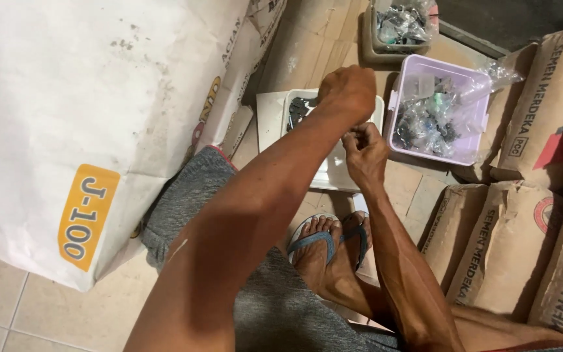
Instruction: A person sits on the floor in a material storage area, assembling small mechanical components by picking parts from bins and fitting them together on a tray.
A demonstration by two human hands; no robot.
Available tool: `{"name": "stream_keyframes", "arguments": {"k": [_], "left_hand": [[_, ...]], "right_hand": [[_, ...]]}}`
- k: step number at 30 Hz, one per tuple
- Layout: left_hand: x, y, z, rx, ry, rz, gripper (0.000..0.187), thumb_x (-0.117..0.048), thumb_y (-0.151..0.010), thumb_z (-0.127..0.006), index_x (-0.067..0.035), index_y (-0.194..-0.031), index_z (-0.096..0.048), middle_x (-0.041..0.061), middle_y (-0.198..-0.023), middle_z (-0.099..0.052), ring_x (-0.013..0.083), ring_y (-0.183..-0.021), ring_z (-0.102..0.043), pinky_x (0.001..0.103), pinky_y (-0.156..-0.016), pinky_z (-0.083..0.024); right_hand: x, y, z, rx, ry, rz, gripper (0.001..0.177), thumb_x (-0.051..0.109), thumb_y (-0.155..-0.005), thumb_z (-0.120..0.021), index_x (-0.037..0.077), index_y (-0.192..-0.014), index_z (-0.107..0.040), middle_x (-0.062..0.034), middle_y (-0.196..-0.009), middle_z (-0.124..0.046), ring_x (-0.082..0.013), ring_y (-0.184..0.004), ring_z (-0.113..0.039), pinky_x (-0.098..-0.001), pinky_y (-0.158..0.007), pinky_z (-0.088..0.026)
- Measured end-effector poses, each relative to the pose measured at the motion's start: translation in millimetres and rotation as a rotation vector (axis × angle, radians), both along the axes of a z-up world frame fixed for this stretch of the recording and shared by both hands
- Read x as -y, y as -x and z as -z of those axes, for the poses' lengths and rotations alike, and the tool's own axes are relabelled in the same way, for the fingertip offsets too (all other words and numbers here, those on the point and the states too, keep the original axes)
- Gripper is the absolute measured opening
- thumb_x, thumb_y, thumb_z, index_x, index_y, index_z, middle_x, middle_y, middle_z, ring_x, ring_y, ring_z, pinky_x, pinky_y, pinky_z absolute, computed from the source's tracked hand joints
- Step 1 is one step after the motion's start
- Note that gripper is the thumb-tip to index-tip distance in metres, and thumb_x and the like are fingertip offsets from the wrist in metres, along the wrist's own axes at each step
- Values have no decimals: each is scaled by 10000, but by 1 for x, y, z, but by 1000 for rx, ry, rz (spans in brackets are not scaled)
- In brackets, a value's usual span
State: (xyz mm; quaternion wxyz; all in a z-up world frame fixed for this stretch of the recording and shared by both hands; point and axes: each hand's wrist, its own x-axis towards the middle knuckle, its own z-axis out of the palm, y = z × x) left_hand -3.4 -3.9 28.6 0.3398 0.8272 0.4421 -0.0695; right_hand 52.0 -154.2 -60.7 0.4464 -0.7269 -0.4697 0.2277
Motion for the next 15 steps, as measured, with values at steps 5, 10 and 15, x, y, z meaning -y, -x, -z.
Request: {"name": "stream_keyframes", "arguments": {"k": [5, 10, 15], "left_hand": [[0, -10, 4, 50, 42, 42, 158, -36, -811, -721, -41, -949, -799, 169, -899, -760, 323, -868, -773, 470, -721, -640], [7, -14, 18, 36, 9, 197, 95, -12, -820, -722, -65, -827, -800, 132, -744, -737, 308, -777, -781, 427, -622, -620], [9, -9, 28, 26, -49, 279, 136, 22, -826, -705, -53, -885, -802, 159, -799, -754, 311, -815, -779, 436, -695, -653]], "right_hand": [[8, 11, 55, 282, 52, -40, 246, 77, -887, -750, -18, -1070, -617, -147, -911, -622, -276, -756, -640, -392, -655, -525], [14, 13, 65, 371, 247, -148, 134, 97, -875, -723, 6, -948, -658, -174, -868, -615, -351, -789, -641, -446, -735, -519], [5, 41, 50, 688, 460, -373, 132, -28, -878, -566, -79, -883, -687, -323, -923, -654, -473, -964, -590, -485, -891, -491]]}}
